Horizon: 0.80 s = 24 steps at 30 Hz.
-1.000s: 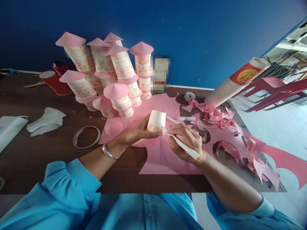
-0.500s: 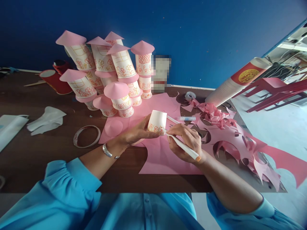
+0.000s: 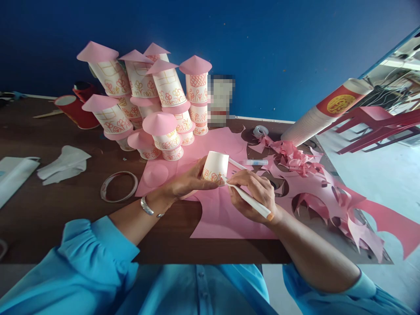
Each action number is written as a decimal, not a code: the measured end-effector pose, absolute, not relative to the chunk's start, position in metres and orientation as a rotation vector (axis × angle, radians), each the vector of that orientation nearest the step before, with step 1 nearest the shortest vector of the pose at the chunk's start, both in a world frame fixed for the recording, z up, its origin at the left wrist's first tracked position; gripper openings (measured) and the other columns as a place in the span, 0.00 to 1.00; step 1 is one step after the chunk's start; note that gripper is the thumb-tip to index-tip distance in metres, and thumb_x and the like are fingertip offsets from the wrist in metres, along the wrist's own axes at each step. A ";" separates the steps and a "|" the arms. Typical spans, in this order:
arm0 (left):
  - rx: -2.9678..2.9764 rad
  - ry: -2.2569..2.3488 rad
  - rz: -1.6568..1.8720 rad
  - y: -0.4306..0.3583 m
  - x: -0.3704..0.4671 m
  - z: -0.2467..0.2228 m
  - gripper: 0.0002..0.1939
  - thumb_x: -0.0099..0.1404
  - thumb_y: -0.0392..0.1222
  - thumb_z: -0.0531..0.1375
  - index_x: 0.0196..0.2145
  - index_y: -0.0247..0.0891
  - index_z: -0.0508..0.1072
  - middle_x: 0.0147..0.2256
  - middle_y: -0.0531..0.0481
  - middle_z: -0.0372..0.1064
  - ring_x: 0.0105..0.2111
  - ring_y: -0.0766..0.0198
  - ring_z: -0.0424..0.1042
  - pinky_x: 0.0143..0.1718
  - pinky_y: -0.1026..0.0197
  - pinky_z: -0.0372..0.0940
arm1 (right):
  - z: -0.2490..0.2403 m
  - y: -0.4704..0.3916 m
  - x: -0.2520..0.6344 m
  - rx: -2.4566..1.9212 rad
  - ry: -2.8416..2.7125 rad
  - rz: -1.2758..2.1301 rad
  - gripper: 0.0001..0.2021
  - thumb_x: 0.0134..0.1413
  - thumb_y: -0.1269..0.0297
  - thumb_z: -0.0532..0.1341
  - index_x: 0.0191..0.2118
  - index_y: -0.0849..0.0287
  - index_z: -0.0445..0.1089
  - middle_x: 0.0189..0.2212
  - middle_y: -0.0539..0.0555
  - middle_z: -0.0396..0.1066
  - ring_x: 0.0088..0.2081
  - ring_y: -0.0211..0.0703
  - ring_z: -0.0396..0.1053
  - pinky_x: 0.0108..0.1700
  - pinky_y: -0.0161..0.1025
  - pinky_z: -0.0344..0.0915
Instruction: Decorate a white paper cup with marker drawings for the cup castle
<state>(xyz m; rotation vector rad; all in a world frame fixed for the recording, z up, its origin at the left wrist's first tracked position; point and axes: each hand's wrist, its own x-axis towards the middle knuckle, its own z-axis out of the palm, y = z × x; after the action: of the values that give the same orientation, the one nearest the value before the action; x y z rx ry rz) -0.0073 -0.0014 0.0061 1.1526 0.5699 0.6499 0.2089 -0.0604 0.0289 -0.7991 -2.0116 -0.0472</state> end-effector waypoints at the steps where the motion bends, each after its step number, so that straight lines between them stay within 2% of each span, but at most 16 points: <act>1: 1.154 0.569 0.648 -0.001 -0.007 0.005 0.39 0.57 0.53 0.80 0.60 0.42 0.71 0.50 0.47 0.72 0.52 0.50 0.70 0.54 0.49 0.66 | 0.029 -0.061 0.209 -0.798 -2.014 -0.047 0.11 0.65 0.76 0.62 0.46 0.52 0.70 0.32 0.48 0.81 0.29 0.40 0.80 0.28 0.35 0.72; 12: 1.204 0.571 0.629 0.000 -0.008 0.003 0.38 0.60 0.52 0.78 0.63 0.43 0.70 0.56 0.43 0.71 0.56 0.47 0.70 0.56 0.47 0.67 | 0.029 -0.061 0.208 -0.796 -2.019 -0.003 0.10 0.66 0.76 0.62 0.46 0.53 0.69 0.33 0.48 0.81 0.29 0.38 0.80 0.29 0.34 0.71; 18: 1.178 0.539 0.621 -0.001 -0.007 0.006 0.42 0.60 0.49 0.78 0.67 0.43 0.68 0.50 0.46 0.72 0.53 0.50 0.71 0.54 0.50 0.68 | 0.030 -0.061 0.208 -0.798 -2.020 0.009 0.10 0.66 0.75 0.62 0.46 0.52 0.70 0.33 0.48 0.81 0.31 0.40 0.81 0.31 0.36 0.74; 24: 1.189 0.562 0.618 -0.002 -0.007 0.009 0.41 0.59 0.50 0.78 0.66 0.44 0.70 0.49 0.46 0.72 0.50 0.52 0.71 0.51 0.51 0.69 | 0.030 -0.061 0.208 -0.809 -2.000 -0.004 0.10 0.65 0.76 0.63 0.46 0.52 0.71 0.32 0.48 0.81 0.31 0.41 0.81 0.31 0.36 0.74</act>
<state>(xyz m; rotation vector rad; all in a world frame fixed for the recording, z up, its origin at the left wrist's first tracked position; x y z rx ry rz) -0.0067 -0.0018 0.0087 1.1888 0.5616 0.6183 0.2081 -0.0607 0.0304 -0.8094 -1.9999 -0.0035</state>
